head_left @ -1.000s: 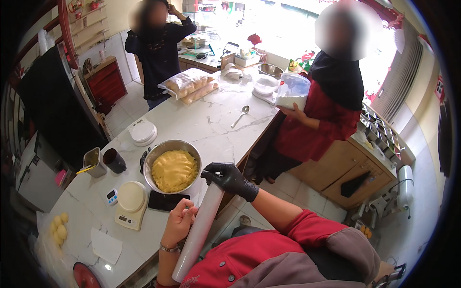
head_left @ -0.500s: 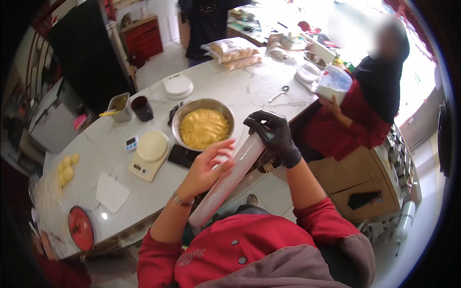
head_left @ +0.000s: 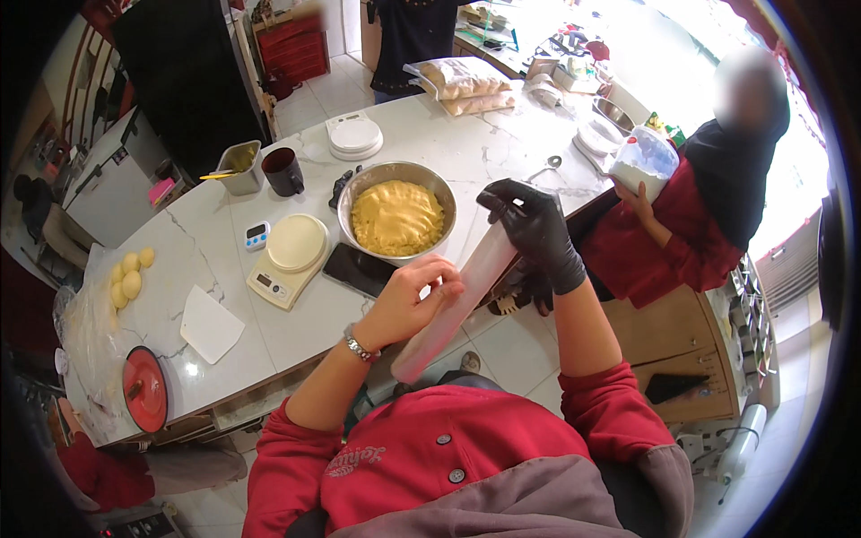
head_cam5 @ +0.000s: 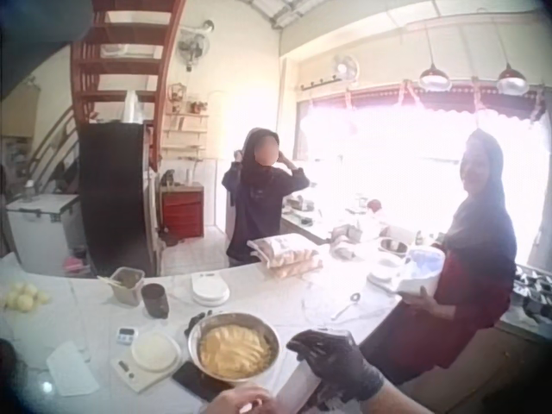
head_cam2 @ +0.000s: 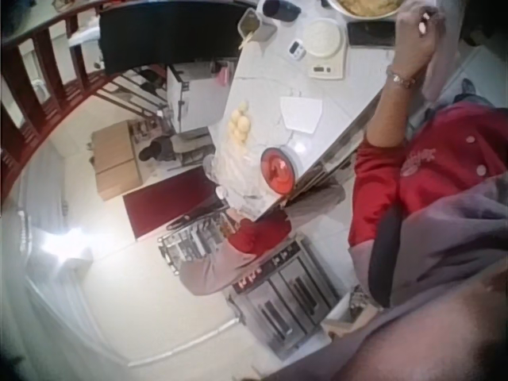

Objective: The person kneads dough in a metal bowl by hand, then stretches plastic wrap from a roll over the bowl and cuts the wrap using scissors.

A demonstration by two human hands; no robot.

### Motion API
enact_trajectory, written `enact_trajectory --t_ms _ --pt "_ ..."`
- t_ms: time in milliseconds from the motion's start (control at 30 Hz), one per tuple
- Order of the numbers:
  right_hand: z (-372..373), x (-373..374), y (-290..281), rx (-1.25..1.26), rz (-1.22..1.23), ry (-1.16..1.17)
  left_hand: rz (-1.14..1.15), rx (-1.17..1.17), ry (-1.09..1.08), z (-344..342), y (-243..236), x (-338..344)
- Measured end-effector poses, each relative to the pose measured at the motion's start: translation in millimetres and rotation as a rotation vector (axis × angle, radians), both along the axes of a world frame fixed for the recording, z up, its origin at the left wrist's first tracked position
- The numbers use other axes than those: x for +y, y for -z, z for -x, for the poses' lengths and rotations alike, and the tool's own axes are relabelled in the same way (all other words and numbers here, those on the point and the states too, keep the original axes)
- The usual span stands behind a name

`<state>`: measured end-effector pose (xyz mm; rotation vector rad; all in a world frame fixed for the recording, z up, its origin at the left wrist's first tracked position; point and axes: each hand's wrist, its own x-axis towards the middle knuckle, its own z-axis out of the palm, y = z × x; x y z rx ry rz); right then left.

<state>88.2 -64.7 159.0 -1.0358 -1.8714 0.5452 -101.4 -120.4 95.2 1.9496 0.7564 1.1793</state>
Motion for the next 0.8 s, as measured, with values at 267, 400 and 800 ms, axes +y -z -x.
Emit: enact_trajectory --t_ms 267,400,800 --pt "2.5 2.8 13.1 0.007 0.094 0.023 -0.146 -0.095 -0.393 -13.4 20.1 -15.8" --pt "7.2 -4.4 8.1 0.023 0.08 -0.012 -0.144 -0.074 -0.376 -11.6 18.0 -18.6" --pt "-4.3 -2.3 15.7 0.104 0.16 -0.023 0.027 -0.192 -0.102 14.6 17.7 -19.5"
